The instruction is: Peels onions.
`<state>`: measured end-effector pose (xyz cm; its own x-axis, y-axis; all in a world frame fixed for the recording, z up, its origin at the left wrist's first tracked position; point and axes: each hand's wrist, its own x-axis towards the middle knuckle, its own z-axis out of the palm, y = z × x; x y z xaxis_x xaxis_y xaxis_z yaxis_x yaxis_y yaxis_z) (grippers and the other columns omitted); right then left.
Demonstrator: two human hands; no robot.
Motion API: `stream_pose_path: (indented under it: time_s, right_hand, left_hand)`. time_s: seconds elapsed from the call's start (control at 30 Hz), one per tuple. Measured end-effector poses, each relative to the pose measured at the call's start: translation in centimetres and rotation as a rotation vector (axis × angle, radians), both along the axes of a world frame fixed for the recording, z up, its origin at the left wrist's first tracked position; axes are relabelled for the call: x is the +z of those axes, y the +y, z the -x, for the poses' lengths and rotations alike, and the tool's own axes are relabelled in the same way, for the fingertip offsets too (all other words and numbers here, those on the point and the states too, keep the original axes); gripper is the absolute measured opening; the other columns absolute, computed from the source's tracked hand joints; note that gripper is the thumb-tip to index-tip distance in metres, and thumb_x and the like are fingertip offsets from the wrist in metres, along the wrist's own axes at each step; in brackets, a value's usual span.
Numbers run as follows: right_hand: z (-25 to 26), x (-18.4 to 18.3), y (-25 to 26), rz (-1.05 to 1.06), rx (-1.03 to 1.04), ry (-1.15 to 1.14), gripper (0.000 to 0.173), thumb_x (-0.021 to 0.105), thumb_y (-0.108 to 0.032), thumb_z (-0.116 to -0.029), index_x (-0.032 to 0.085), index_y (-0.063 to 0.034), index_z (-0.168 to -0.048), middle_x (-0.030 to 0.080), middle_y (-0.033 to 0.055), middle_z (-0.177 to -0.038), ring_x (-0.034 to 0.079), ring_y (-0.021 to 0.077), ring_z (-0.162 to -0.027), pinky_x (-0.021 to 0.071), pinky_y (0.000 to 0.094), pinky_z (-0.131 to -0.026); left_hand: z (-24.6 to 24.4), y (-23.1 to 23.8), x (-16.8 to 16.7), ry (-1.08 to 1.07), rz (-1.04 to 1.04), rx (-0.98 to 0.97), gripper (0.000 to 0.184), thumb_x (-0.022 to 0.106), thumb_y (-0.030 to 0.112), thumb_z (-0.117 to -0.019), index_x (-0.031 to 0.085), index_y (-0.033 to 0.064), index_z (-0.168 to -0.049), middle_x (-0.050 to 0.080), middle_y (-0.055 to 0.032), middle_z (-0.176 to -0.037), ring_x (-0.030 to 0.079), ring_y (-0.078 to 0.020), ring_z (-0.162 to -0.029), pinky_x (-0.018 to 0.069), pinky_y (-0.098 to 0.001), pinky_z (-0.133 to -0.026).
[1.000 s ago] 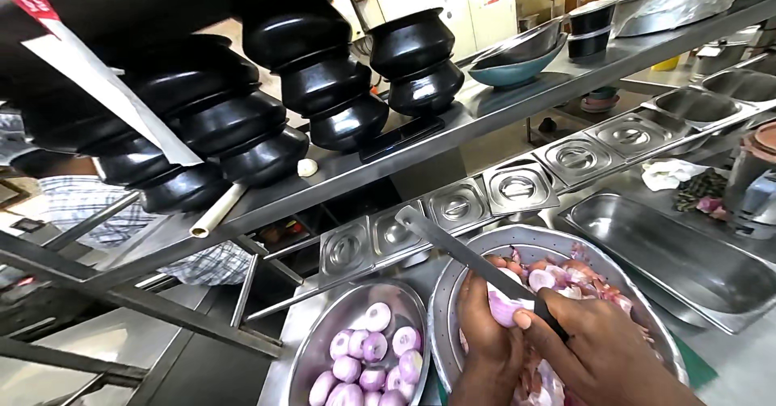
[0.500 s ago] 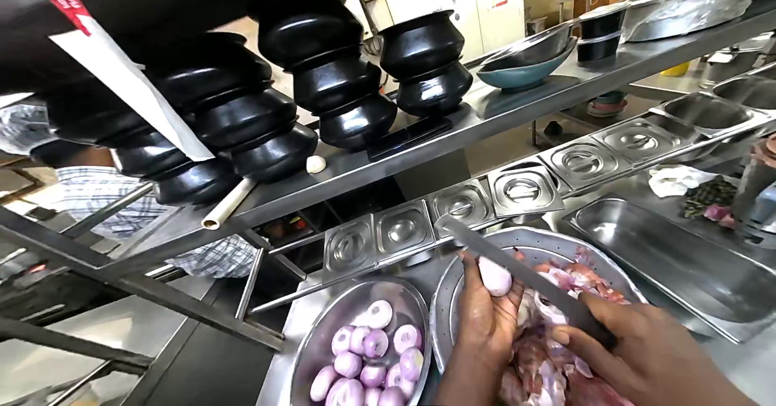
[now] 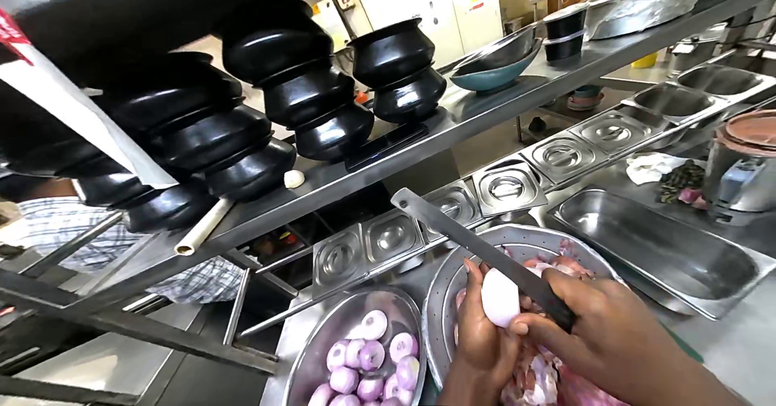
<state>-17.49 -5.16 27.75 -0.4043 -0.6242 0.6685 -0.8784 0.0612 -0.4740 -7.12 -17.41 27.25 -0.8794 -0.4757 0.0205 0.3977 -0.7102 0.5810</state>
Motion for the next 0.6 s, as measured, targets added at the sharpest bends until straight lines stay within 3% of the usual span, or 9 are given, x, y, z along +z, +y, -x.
stream_pose_path:
  time_s: [0.1, 0.17, 0.27, 0.4, 0.53, 0.6]
  right_hand:
    - [-0.1, 0.4, -0.2, -0.021, -0.001, 0.001, 0.062, 0.047, -0.078, -0.0921, 0.053, -0.0196, -0.072, 0.038, -0.0068, -0.050, 0.041, 0.0091, -0.041, 0.0316, 0.0313, -0.037]
    - [0.0, 0.4, -0.2, -0.032, 0.006, 0.007, 0.063, 0.046, -0.078, -0.0921, 0.052, -0.0192, -0.071, 0.038, -0.0065, -0.050, 0.041, 0.0096, -0.041, 0.0321, 0.0318, -0.037]
    - [0.1, 0.2, -0.2, -0.029, 0.047, 0.003, 0.062, 0.047, -0.076, -0.0938, 0.053, -0.0184, -0.072, 0.039, -0.0058, -0.051, 0.042, 0.0094, -0.042, 0.0330, 0.0315, -0.037]
    - [0.2, -0.5, -0.2, -0.034, 0.128, -0.014, 0.059, 0.045, -0.070, -0.0991, 0.056, -0.0163, -0.076, 0.043, -0.0032, -0.051, 0.046, 0.0127, -0.042, 0.0356, 0.0350, -0.037]
    - [0.3, -1.1, -0.4, -0.008, 0.111, -0.004, 0.059, 0.039, -0.065, -0.1033, 0.053, -0.0168, -0.072, 0.039, -0.0030, -0.050, 0.043, 0.0131, -0.041, 0.0329, 0.0348, -0.037]
    - [-0.3, -1.2, -0.1, -0.005, 0.138, 0.079, 0.059, 0.039, -0.064, -0.1037, 0.053, -0.0162, -0.072, 0.041, -0.0014, -0.049, 0.045, 0.0152, -0.040, 0.0335, 0.0363, -0.035]
  left_hand:
    - [-0.1, -0.1, -0.1, 0.057, 0.036, -0.028, 0.058, 0.045, 0.062, -0.1003, 0.063, 0.0080, -0.109, 0.069, -0.0095, -0.091, 0.070, -0.0167, -0.081, 0.0601, -0.0319, -0.074]
    - [-0.2, -0.2, -0.1, 0.066, 0.069, -0.030, 0.055, 0.045, 0.060, -0.1016, 0.063, 0.0089, -0.110, 0.069, -0.0089, -0.093, 0.070, -0.0159, -0.083, 0.0596, -0.0313, -0.077]
    - [-0.2, -0.1, 0.0, 0.069, 0.089, -0.010, 0.049, 0.043, 0.053, -0.1051, 0.064, 0.0089, -0.108, 0.070, -0.0085, -0.094, 0.071, -0.0153, -0.086, 0.0594, -0.0310, -0.079]
    - [0.0, 0.3, 0.3, 0.022, 0.089, 0.053, 0.042, 0.029, 0.032, -0.1105, 0.062, 0.0061, -0.106, 0.069, -0.0091, -0.091, 0.070, -0.0152, -0.085, 0.0588, -0.0300, -0.078]
    - [0.2, 0.5, 0.8, -0.071, 0.041, 0.122, 0.043, 0.026, 0.031, -0.1119, 0.058, 0.0032, -0.110, 0.068, -0.0129, -0.093, 0.070, -0.0199, -0.086, 0.0595, -0.0333, -0.079]
    - [0.4, 0.3, 0.9, -0.141, 0.026, 0.157, 0.044, 0.026, 0.036, -0.1122, 0.058, 0.0047, -0.111, 0.068, -0.0116, -0.091, 0.070, -0.0191, -0.081, 0.0604, -0.0325, -0.074]
